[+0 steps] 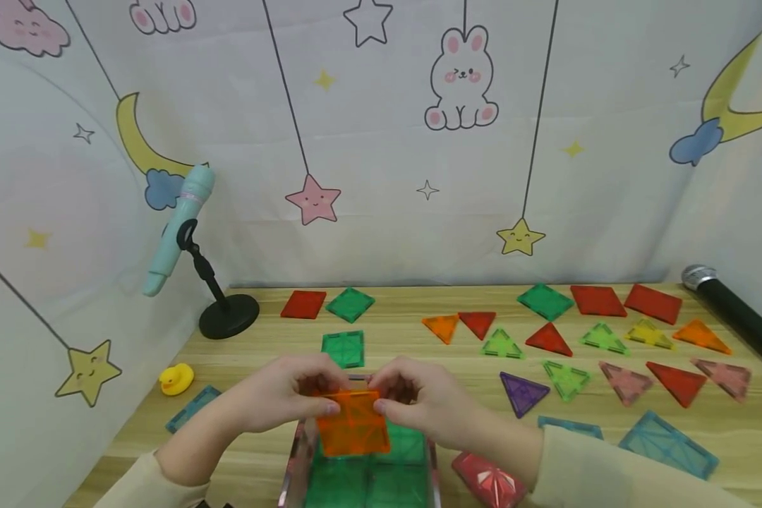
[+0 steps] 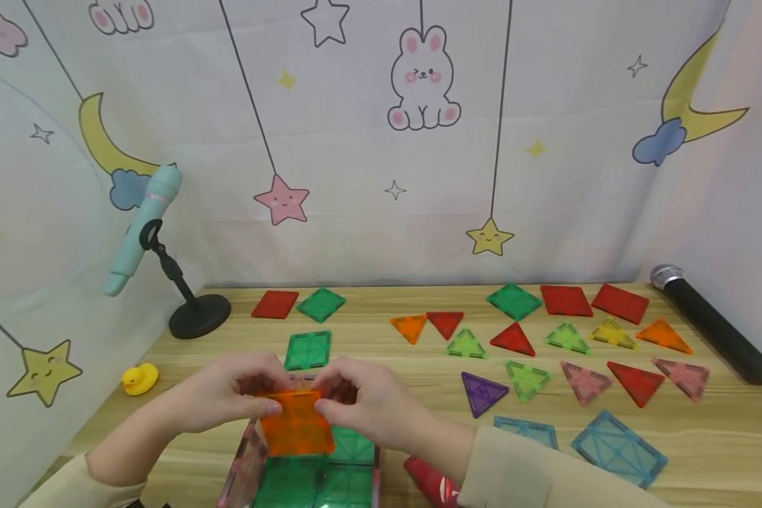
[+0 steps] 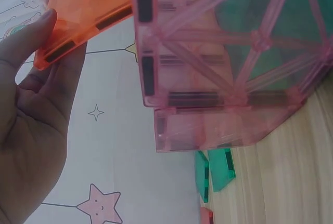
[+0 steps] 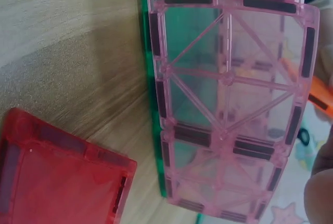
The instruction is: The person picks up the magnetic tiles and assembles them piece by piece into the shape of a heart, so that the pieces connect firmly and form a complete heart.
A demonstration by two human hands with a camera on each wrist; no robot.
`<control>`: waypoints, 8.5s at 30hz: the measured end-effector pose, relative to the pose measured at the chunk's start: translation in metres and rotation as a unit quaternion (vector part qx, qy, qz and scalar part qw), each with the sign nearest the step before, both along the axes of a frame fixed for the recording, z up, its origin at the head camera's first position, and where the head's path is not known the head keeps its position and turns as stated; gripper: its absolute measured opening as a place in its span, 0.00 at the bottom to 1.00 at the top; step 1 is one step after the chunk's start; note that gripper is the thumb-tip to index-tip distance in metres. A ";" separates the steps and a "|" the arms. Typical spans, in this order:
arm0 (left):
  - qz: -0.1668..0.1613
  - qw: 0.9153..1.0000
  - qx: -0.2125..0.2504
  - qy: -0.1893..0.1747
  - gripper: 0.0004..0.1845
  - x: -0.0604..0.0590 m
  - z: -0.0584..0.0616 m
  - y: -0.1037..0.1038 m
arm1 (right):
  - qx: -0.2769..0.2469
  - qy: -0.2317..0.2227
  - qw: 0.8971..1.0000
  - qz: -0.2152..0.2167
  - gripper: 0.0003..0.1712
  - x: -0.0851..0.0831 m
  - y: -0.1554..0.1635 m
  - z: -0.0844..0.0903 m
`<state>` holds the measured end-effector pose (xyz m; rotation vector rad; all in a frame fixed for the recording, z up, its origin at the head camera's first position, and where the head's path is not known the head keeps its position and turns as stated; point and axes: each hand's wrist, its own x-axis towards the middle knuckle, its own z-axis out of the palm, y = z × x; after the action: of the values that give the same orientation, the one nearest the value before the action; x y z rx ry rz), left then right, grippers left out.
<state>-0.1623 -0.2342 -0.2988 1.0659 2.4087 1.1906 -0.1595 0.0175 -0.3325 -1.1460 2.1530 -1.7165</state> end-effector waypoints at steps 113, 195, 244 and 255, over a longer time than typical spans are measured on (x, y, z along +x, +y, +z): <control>0.218 0.948 -0.229 -0.034 0.25 -0.033 -0.083 -0.151 | 0.049 0.388 0.920 0.037 0.06 0.014 0.049 -0.021; -0.008 0.970 -0.203 0.134 0.34 -0.023 -0.029 0.004 | 0.350 0.248 0.902 -0.047 0.37 -0.032 0.097 0.001; -0.004 0.978 -0.190 0.080 0.30 -0.025 -0.031 0.000 | 0.437 0.269 0.846 -0.145 0.35 0.002 0.288 -0.078; -0.003 0.981 -0.181 0.072 0.29 -0.026 -0.030 -0.001 | 0.479 0.187 0.842 -0.163 0.45 0.010 0.276 -0.079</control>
<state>-0.1883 -0.2352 -0.3292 1.0683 2.5937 0.6514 -0.1491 0.2936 -0.4115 -0.8518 2.9674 -0.2467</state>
